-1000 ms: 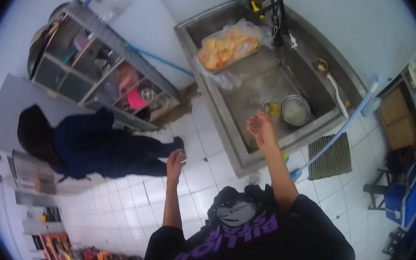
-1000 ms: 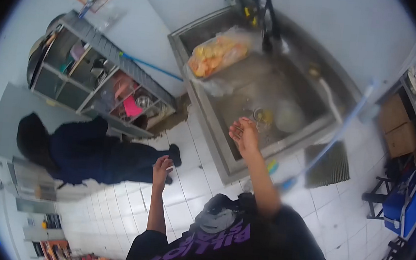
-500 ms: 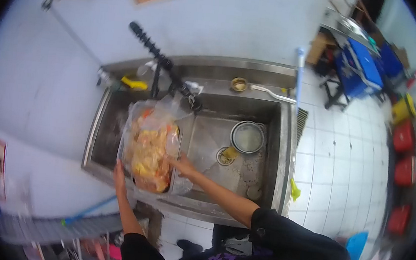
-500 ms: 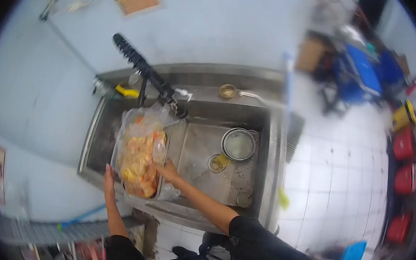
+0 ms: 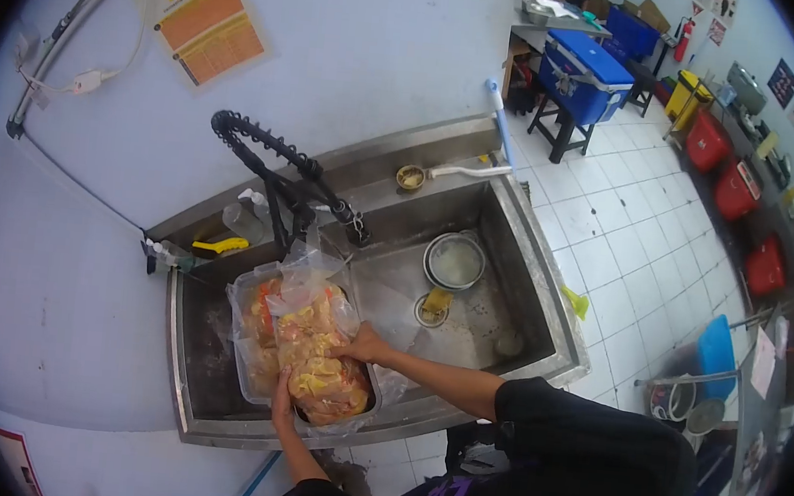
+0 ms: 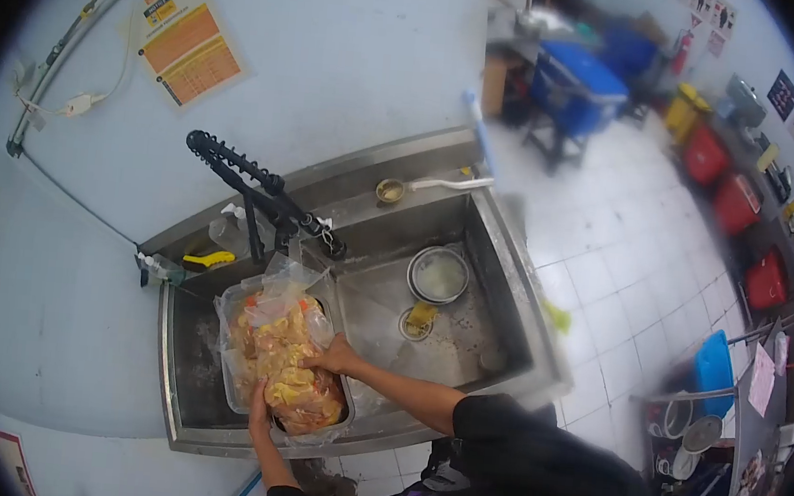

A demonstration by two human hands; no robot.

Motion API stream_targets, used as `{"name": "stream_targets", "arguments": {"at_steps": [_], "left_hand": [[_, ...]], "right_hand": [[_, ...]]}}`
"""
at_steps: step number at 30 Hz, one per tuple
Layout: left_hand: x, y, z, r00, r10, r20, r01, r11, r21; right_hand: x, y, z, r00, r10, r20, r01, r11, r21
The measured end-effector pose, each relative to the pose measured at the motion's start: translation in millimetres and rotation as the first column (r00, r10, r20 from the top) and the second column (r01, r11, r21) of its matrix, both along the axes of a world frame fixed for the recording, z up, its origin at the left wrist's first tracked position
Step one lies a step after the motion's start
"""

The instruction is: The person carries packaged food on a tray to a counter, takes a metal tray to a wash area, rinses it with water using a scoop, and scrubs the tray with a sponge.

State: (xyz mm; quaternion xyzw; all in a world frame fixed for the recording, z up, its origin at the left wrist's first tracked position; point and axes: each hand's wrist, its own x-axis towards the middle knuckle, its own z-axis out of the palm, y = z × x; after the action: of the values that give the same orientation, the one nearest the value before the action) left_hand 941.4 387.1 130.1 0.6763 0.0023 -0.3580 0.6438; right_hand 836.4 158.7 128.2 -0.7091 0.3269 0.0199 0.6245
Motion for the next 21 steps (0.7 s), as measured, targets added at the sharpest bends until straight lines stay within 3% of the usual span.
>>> {"name": "stream_targets", "arguments": {"at_steps": [3,5,7,8,10,11,16,17,19,21], "left_hand": [[1.0,7.9,-17.0,0.998,0.032,0.056,-0.030,0.999,-0.040],[-4.6,-2.1,-5.7,0.993,0.074,0.095,-0.070,0.996,-0.050],[-43.4,-16.8,41.8,0.990,0.141,-0.007,-0.141,0.990,-0.020],[-52.9,-18.5,38.8,0.990,0.139,-0.016,-0.139,0.990,-0.009],[-69.2,-16.0,35.7,0.959,0.159,0.234,-0.156,0.987,-0.028],[-83.2,-19.3,44.4,0.960,0.145,0.240,-0.145,0.989,-0.015],[-156.2,-43.7,86.5,0.990,0.083,0.111,-0.080,0.996,-0.040],[-168.9,-50.1,85.2,0.990,0.072,0.117,-0.068,0.997,-0.041],[-196.7,-64.5,86.3,0.965,0.258,0.042,-0.257,0.966,-0.030],[-225.8,-84.1,96.5,0.972,0.233,0.033,-0.230,0.971,-0.056]], "right_hand": [[-3.4,-0.5,-6.0,1.000,0.014,0.015,-0.014,1.000,-0.011],[-7.5,-3.0,-6.9,0.999,0.005,0.046,-0.003,0.999,-0.032],[-28.2,-4.0,0.8,1.000,0.011,0.022,-0.011,0.999,-0.035],[-42.5,-7.9,11.0,1.000,0.009,0.011,-0.009,1.000,-0.026],[-70.9,-20.6,43.4,0.997,0.080,0.000,-0.080,0.996,0.027],[-88.2,-23.2,60.4,0.998,0.069,0.006,-0.069,0.997,0.041],[-167.7,-46.3,103.0,0.990,0.048,0.129,-0.048,0.999,-0.003],[-187.8,-56.0,121.0,0.986,0.055,0.160,-0.064,0.996,0.057],[-220.7,-70.3,133.8,0.990,0.014,0.142,-0.019,0.999,0.033],[-251.2,-87.2,136.6,0.993,-0.018,0.117,0.017,1.000,0.009]]}}
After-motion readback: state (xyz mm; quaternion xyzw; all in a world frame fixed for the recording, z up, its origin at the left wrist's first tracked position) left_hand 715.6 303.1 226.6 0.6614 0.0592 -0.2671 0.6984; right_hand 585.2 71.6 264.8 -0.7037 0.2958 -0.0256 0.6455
